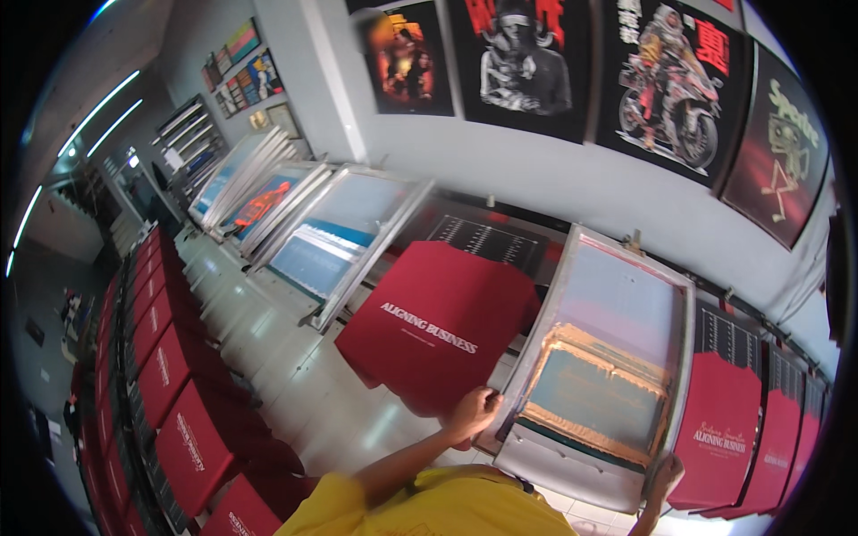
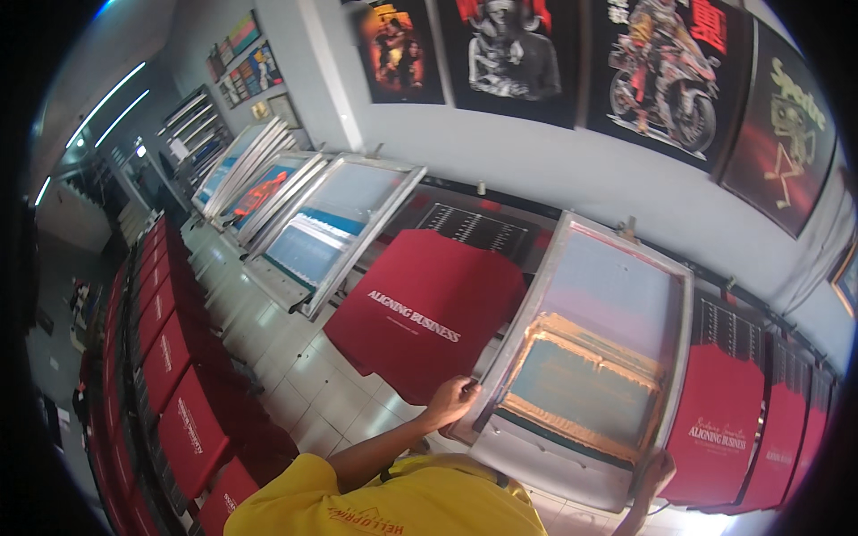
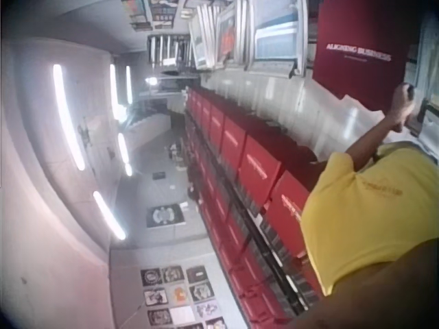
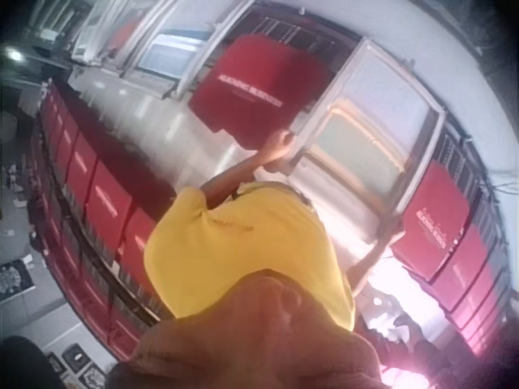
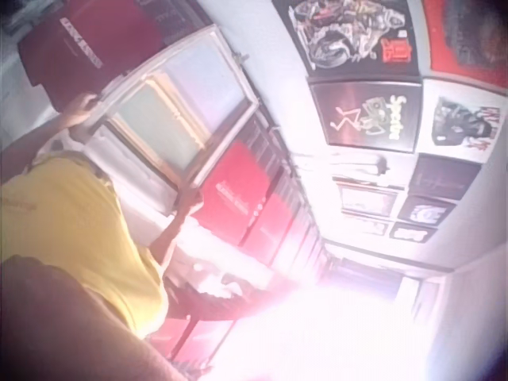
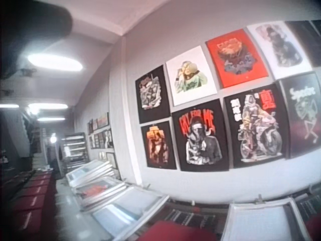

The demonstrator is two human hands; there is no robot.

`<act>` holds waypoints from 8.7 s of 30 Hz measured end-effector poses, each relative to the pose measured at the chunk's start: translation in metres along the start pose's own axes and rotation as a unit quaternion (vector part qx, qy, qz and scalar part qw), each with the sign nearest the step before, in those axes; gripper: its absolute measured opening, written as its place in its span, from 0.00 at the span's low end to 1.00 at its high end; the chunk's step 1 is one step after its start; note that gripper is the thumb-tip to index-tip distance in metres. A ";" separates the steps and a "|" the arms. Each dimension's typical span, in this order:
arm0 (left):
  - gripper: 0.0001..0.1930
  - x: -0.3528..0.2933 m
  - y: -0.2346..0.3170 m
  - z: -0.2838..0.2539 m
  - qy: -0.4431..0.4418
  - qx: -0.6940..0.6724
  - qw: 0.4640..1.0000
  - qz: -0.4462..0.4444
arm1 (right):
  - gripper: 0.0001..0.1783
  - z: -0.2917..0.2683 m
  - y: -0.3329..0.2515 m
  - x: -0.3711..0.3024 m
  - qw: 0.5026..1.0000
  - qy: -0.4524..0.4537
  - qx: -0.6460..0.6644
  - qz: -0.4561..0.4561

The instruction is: The person performs screen printing on shirts, moving a squeegee across a screen frame to apply ink and then shifting the frame between different shirts on a production line.

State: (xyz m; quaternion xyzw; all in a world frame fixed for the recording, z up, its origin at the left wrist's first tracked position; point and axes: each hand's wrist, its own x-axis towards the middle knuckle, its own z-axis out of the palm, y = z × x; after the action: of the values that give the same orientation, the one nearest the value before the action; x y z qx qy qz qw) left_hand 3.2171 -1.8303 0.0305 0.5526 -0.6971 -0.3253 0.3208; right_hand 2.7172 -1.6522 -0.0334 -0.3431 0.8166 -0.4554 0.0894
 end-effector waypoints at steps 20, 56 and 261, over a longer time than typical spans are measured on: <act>0.11 0.027 -0.198 -0.288 0.133 0.158 0.978 0.014 | 0.13 0.213 -0.273 -0.205 0.994 -0.012 0.102 0.040; 0.06 0.084 -0.212 -0.349 0.043 0.300 0.951 -0.056 | 0.13 0.315 -0.289 -0.215 0.998 0.042 0.030 0.032; 0.11 0.068 -0.180 -0.331 -0.091 0.341 0.874 0.335 | 0.12 0.295 -0.428 -0.261 0.873 -0.210 -0.228 -0.378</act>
State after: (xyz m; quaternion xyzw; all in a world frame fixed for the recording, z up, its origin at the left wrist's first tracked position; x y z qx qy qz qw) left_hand 3.5728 -1.9620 0.0838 0.3292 -0.9342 0.0100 0.1373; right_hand 3.2531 -1.8356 0.0999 -0.7236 0.6682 -0.1729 -0.0012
